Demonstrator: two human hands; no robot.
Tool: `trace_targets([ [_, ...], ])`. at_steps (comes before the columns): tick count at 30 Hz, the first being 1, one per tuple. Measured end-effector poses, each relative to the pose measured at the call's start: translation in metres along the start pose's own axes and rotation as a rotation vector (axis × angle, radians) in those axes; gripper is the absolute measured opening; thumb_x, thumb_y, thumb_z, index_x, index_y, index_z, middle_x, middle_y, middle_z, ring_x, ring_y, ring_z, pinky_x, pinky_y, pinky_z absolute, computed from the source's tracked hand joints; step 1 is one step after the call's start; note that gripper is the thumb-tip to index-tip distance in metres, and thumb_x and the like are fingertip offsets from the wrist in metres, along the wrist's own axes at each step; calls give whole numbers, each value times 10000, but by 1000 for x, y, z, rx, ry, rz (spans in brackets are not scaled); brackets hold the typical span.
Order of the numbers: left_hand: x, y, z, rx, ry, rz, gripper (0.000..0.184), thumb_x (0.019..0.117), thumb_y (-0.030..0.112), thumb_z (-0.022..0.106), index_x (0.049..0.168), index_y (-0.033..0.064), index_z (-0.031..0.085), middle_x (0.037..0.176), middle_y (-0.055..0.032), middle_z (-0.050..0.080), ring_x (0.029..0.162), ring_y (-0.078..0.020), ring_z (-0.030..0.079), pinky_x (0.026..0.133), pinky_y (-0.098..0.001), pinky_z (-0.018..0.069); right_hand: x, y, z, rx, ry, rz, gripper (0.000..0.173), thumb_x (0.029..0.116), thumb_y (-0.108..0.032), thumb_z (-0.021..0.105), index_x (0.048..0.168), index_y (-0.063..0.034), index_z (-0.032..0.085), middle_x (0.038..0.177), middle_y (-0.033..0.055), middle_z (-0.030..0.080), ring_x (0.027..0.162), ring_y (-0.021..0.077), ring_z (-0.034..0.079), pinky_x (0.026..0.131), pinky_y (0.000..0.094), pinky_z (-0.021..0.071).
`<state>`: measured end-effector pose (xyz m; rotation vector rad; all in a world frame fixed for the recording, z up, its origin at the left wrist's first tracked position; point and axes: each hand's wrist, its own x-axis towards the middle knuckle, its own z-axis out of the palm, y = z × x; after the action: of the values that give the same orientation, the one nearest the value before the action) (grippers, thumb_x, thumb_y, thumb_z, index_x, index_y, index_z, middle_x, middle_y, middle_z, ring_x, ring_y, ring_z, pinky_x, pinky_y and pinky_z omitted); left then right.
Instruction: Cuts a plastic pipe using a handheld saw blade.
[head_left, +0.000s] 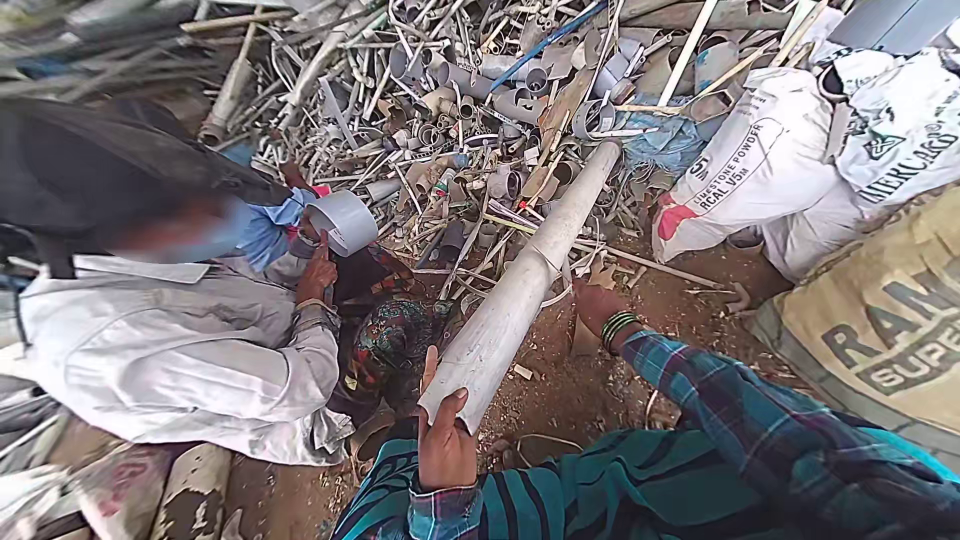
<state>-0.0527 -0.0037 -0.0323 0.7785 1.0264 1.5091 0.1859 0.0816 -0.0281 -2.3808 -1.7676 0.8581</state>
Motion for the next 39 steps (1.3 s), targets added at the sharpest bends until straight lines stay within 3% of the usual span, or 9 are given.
trace_targets([
  [6,2,1,4,-8,58,7,698,865,-56,397,1549,5,267,1321,-88,581,1041,-75,662,867,-258,568,-84,-48,37,-88,-97,-421,344,1115,-141,372,1397,5,504,1177,316,644,1069,501,669,857,608,539],
  [12,-2,-1,2,-3,63,-21,707,873,-44,424,1558,33,268,1320,-95,581,1042,-93,665,870,-272,571,1,-4,-1,-14,17,8,426,1121,-157,321,1517,-19,396,1323,315,606,1240,480,603,1006,597,476],
  [15,-4,0,2,-1,65,-31,715,867,-49,429,1559,31,267,1313,-94,580,1037,-88,664,862,-266,571,-36,-25,4,-33,-85,-107,425,1127,-159,317,1520,-16,396,1316,322,601,1232,484,603,1003,601,478],
  [19,-2,1,7,-21,141,-59,622,880,-57,416,1491,49,365,1212,-63,618,981,-88,673,813,-283,585,-94,-55,30,-106,-176,-412,356,1118,-133,353,1426,-4,475,1191,317,642,1103,504,656,884,619,526],
  [26,-4,-4,4,-14,103,-45,632,888,-56,418,1509,39,358,1253,-82,613,1010,-102,671,852,-288,579,6,-1,-7,-38,6,13,437,1106,-111,345,1527,-5,385,1360,325,579,1268,485,581,1020,607,465],
  [33,1,0,6,-54,119,-92,622,920,-66,387,1525,66,340,1278,-92,593,1005,-120,672,826,-303,582,-84,-50,46,-63,-159,-470,359,1121,-168,353,1398,13,493,1147,324,653,1077,504,664,884,620,521],
  [35,7,-2,-1,-66,106,-101,622,934,-63,356,1541,68,328,1318,-117,585,1032,-149,668,839,-332,580,-64,-42,43,-55,-119,-351,386,1129,-174,332,1437,20,457,1189,330,641,1114,504,653,911,613,517],
  [37,12,-1,-3,-82,121,-117,592,963,-55,343,1541,73,336,1332,-134,577,1043,-173,663,843,-345,576,-26,-24,27,-5,-82,-121,441,1127,-165,314,1538,-7,341,1295,325,610,1219,482,614,998,599,484],
  [39,14,5,-1,-102,161,-181,537,1011,-16,320,1538,82,335,1304,-139,579,1028,-183,657,835,-357,567,-7,-8,12,21,-39,-33,516,1123,-182,352,1597,-28,217,1320,320,597,1247,462,602,1029,575,466],
])
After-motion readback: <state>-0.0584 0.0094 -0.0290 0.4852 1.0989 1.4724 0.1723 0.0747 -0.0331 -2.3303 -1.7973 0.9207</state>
